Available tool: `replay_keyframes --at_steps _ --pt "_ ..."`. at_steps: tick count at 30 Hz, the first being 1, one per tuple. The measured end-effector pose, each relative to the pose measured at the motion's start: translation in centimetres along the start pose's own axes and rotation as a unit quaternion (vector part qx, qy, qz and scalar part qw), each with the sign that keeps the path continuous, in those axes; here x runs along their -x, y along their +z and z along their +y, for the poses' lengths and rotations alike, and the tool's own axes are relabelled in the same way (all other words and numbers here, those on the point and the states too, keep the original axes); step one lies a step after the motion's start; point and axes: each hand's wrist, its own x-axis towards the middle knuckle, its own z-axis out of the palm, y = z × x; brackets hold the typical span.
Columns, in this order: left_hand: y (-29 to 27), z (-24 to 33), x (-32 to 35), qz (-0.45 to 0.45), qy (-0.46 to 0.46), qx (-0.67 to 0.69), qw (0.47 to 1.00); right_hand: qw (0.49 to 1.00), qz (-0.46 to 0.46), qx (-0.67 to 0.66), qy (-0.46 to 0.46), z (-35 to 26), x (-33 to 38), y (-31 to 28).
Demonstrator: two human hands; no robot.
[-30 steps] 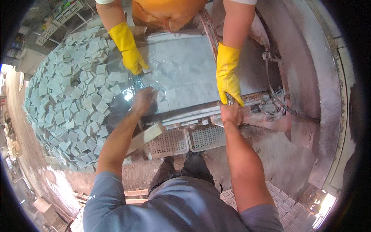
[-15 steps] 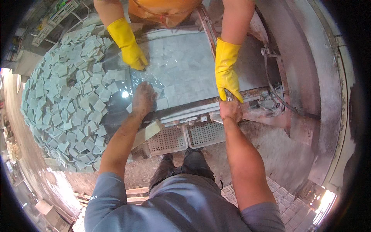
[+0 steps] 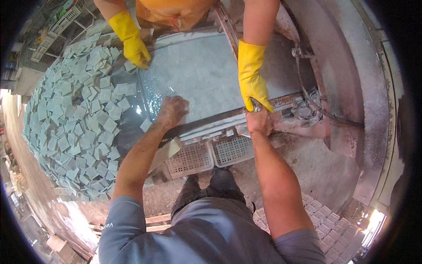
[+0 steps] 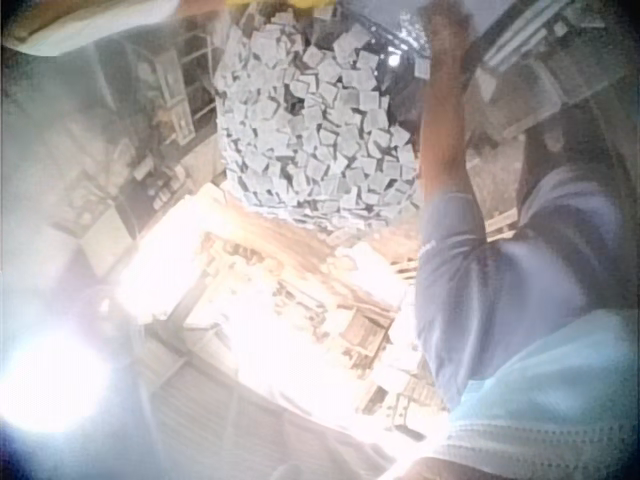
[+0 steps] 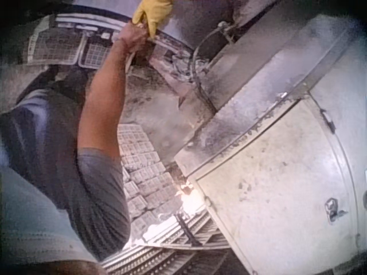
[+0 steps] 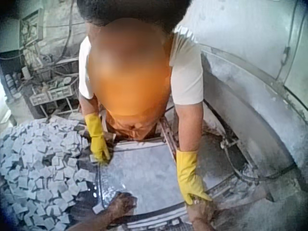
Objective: The person repeatedly picks up small square tiles from a large pile and places them into a metal tray. A coworker wearing yellow gloves assists by arranging the tiles in the tray. The person then moves the filled tray to a nearby area.
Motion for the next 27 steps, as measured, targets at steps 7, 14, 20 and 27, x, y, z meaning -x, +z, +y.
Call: replay_keyframes --at_steps 7,14,20,27 --pt "0.0 -4.9 -0.9 0.101 -0.103 0.053 0.988 0.998 -0.051 0.025 0.004 -0.5 0.0 -0.6" --pt "-1.6 -3.0 -1.5 0.043 0.023 -0.159 0.986 0.999 -0.011 0.026 -0.015 1.4 -0.9 1.0" --pt "1.2 -5.2 0.2 0.108 -0.068 -0.057 0.99 0.999 -0.026 0.026 -0.011 0.3 -0.5 0.0" --pt "3.8 -4.5 -0.1 0.132 -0.134 0.087 0.978 0.998 -0.042 0.039 0.012 0.3 -0.8 0.8"
